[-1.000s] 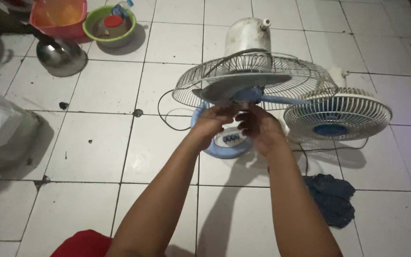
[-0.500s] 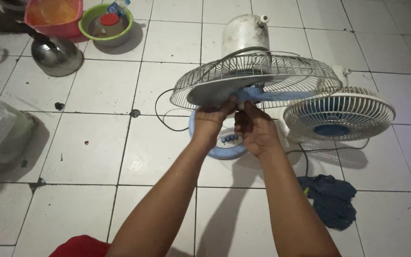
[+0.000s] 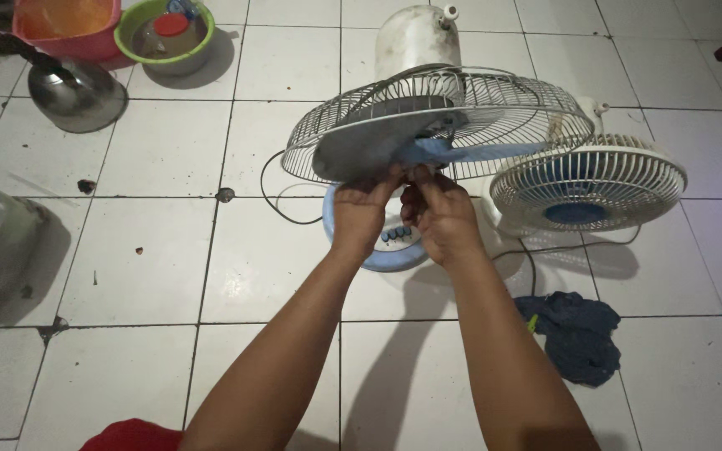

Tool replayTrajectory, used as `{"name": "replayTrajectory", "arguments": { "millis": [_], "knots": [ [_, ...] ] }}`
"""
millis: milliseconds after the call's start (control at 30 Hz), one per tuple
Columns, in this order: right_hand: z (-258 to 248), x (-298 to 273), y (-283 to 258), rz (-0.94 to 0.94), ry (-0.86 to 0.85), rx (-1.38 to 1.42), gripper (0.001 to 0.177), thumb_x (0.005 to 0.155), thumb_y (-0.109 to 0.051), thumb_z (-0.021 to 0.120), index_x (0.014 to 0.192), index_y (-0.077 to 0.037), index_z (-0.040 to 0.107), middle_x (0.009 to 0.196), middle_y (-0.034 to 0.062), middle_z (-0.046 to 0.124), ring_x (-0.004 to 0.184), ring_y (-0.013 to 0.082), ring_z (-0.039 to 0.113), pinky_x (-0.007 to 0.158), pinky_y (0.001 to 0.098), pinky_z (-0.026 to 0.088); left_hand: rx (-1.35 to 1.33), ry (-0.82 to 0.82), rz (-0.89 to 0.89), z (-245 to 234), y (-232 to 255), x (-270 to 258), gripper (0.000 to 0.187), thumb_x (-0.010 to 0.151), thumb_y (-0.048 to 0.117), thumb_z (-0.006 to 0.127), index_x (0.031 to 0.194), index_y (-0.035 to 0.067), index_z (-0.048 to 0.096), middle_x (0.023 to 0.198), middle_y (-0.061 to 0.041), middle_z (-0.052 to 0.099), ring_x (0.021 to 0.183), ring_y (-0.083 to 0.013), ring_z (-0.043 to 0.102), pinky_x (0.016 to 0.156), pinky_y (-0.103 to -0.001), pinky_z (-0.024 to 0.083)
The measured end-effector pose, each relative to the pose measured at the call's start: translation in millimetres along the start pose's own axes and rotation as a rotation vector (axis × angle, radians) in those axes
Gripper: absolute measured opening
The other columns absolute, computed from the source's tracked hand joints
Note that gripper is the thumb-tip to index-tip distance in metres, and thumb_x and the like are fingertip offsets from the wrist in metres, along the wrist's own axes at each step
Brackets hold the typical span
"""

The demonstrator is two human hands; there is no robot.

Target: The person disassembles two pedestal fans on a tiled floor. They remove the front grilles, blades, and rear grilles from both fans using a screwdriver and their hands, placing the parts on the floor.

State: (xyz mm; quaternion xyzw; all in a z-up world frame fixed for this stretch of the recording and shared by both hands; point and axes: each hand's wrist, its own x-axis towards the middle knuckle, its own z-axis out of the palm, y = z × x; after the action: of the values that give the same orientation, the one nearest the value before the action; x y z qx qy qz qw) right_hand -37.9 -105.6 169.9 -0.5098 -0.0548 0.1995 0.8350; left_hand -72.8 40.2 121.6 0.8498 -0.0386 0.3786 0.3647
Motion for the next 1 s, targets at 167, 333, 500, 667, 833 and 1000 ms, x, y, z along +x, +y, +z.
{"name": "replayTrajectory", "arguments": {
  "millis": [167,333,500,667,833,1000],
  "knots": [
    [2,0,-2,-0.025,0.014,-0.044,0.027,0.097,-0.029,0.07,0.102,-0.003,0.067,0.075,0.0054,0.065,0.06,0.0152,0.06,0.054,0.031,0.046,0.19,-0.013,0.13,6,-16,-6,0.032,0.1,0.005,0.056,0.13,0.01,0.067,0.113,-0.011,0.076,0.1,-0.0295,0.072,0.086,-0.042,0.054],
    [5,0,-7,-0.012,0.071,-0.151,0.029,0.098,-0.032,0.069,0.101,-0.003,0.066,0.074,0.006,0.064,0.059,0.0148,0.059,0.054,0.0308,0.047,0.224,0.001,0.123,5,-21,-4,0.032,0.104,0.007,0.051,0.13,0.013,0.067,0.107,-0.006,0.079,0.099,-0.0282,0.073,0.092,-0.044,0.053],
    [13,-5,-14,-0.088,0.091,-0.474,0.038,0.099,-0.037,0.063,0.095,0.002,0.065,0.074,0.0091,0.067,0.057,0.0162,0.063,0.052,0.0317,0.052,-0.289,-0.052,-0.253,-8,-4,4,0.024,0.105,0.017,0.054,0.119,0.007,0.071,0.107,-0.008,0.079,0.099,-0.0239,0.077,0.089,-0.037,0.056],
    [24,-11,-19,-0.118,0.139,-0.774,0.042,0.101,-0.039,0.06,0.093,0.001,0.065,0.072,0.0097,0.068,0.057,0.0159,0.066,0.052,0.0303,0.053,-0.296,-0.091,-0.284,-21,9,10,0.029,0.107,0.024,0.052,0.114,0.007,0.075,0.102,-0.008,0.08,0.098,-0.0212,0.077,0.089,-0.033,0.054],
    [25,-10,-15,-0.079,0.138,-0.592,0.035,0.1,-0.036,0.065,0.097,-0.001,0.066,0.075,0.0098,0.068,0.058,0.0169,0.064,0.051,0.0301,0.05,-0.291,-0.106,-0.222,-25,-3,12,0.029,0.106,0.022,0.053,0.117,0.006,0.074,0.104,-0.01,0.08,0.097,-0.0223,0.075,0.09,-0.033,0.054],
    [4,-5,-16,0.375,-0.153,0.304,0.03,0.093,-0.038,0.066,0.104,-0.01,0.066,0.088,0.0067,0.073,0.069,0.0182,0.068,0.059,0.0301,0.051,0.005,0.016,0.079,-21,-15,8,0.025,0.103,0.011,0.055,0.12,0.007,0.073,0.108,-0.011,0.078,0.101,-0.029,0.074,0.09,-0.041,0.054]
  ]
}}
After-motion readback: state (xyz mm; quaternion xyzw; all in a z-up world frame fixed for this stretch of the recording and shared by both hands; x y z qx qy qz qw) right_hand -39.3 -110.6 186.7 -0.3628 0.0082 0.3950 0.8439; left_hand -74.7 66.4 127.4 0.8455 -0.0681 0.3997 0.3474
